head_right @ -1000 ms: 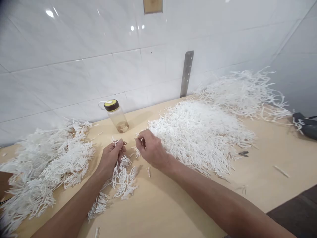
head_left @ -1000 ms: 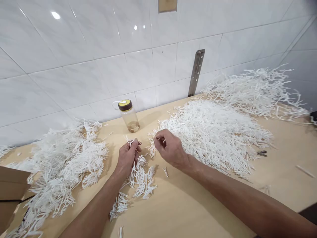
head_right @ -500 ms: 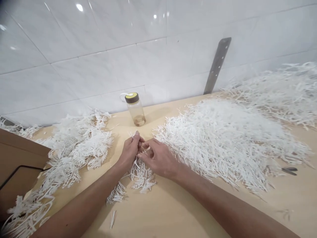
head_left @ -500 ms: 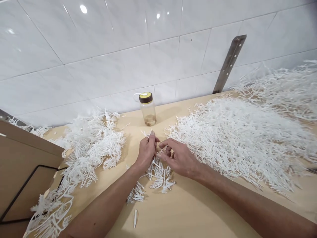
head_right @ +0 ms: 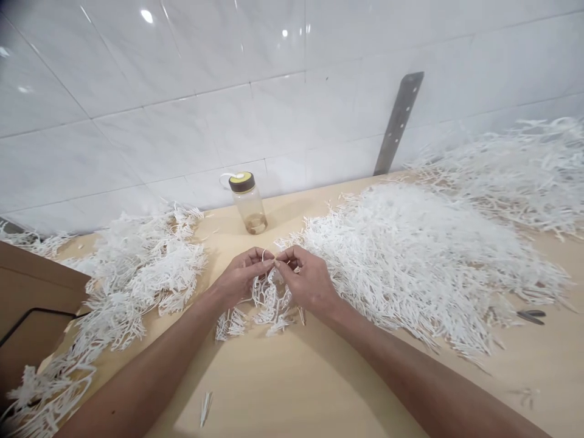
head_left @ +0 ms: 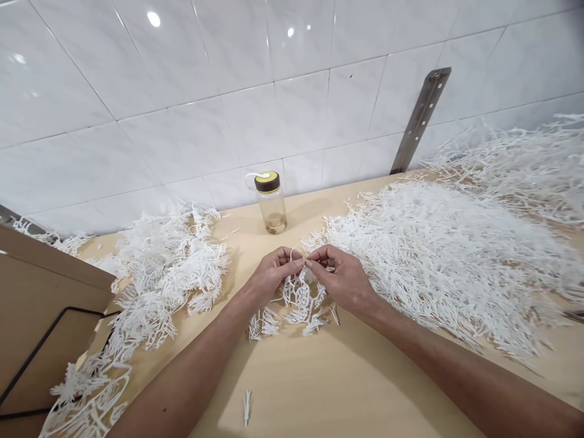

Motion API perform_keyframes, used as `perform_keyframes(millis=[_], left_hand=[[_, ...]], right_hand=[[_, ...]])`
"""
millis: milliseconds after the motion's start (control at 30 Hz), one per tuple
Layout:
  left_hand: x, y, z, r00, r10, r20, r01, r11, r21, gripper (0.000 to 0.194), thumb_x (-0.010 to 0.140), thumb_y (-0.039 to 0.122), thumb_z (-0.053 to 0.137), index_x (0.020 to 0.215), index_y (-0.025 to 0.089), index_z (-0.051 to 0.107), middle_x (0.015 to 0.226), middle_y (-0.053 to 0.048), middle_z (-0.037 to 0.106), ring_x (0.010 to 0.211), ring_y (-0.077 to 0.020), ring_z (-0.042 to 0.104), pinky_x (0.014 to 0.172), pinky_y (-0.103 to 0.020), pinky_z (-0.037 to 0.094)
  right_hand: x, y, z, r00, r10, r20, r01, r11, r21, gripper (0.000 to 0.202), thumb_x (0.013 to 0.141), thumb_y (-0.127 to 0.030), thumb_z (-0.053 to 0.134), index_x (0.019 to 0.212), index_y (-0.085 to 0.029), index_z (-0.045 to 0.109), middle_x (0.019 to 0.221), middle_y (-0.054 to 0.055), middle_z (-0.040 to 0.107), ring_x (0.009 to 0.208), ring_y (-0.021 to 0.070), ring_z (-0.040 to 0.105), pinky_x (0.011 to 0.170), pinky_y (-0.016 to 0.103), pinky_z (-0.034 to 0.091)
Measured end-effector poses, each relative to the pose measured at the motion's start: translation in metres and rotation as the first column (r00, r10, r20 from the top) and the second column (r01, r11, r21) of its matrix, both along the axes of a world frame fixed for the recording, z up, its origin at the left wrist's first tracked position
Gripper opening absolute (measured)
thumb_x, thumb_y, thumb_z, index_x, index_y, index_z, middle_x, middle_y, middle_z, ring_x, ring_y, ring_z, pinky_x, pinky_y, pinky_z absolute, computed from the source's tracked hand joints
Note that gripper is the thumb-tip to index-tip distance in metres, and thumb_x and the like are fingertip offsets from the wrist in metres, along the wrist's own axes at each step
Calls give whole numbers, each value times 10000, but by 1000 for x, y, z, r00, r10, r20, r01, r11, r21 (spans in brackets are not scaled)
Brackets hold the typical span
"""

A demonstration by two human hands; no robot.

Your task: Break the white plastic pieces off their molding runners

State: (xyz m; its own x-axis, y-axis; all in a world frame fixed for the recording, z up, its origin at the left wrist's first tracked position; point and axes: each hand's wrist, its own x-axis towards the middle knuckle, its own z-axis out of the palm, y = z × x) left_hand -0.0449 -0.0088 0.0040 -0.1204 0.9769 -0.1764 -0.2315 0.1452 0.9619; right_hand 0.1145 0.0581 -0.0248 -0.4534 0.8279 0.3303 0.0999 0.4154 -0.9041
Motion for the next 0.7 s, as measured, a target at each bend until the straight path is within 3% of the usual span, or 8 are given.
perform_keyframes(millis=[167, 333, 500, 700], left_hand=[[-3, -1, 2, 1000, -27, -10, 27, 998, -55, 249, 636, 189, 741, 859, 131, 646, 763, -36, 654, 582, -109, 566, 552, -241, 442], [-9, 3, -2, 998, 68, 6, -68, 997, -37, 242, 621, 158, 701, 856, 128, 651, 776, -56, 690, 615, -135, 620, 584, -251, 469], [-19, 6, -5, 987, 156, -24, -156, 988, 6, 222, 617, 131, 697, 834, 134, 649, 738, -20, 663, 538, -96, 581, 528, -222, 450], [-27, 6, -4, 989, 145, -35, -147, 988, -56, 263, 629, 164, 717, 883, 145, 652, 658, 1, 642, 387, -38, 436, 366, -177, 240]], right_hand=[[6, 4, 3, 999, -28, -15, 28, 1000, -4, 151, 828, -340, 646, 833, -191, 666, 761, 34, 695, 702, 178, 652, 595, 280, 510], [12, 9, 5, 996, -76, -39, 76, 997, -2, 168, 824, -353, 654, 848, -187, 661, 763, 39, 675, 695, 177, 633, 552, 269, 505], [13, 12, 1, 997, -71, -20, 69, 995, -65, 205, 832, -388, 647, 868, -186, 654, 783, 41, 664, 630, 159, 609, 486, 259, 515], [12, 12, 3, 990, -139, -38, 132, 980, -147, 232, 827, -411, 638, 875, -184, 624, 769, 20, 631, 457, 106, 552, 428, 263, 512]])
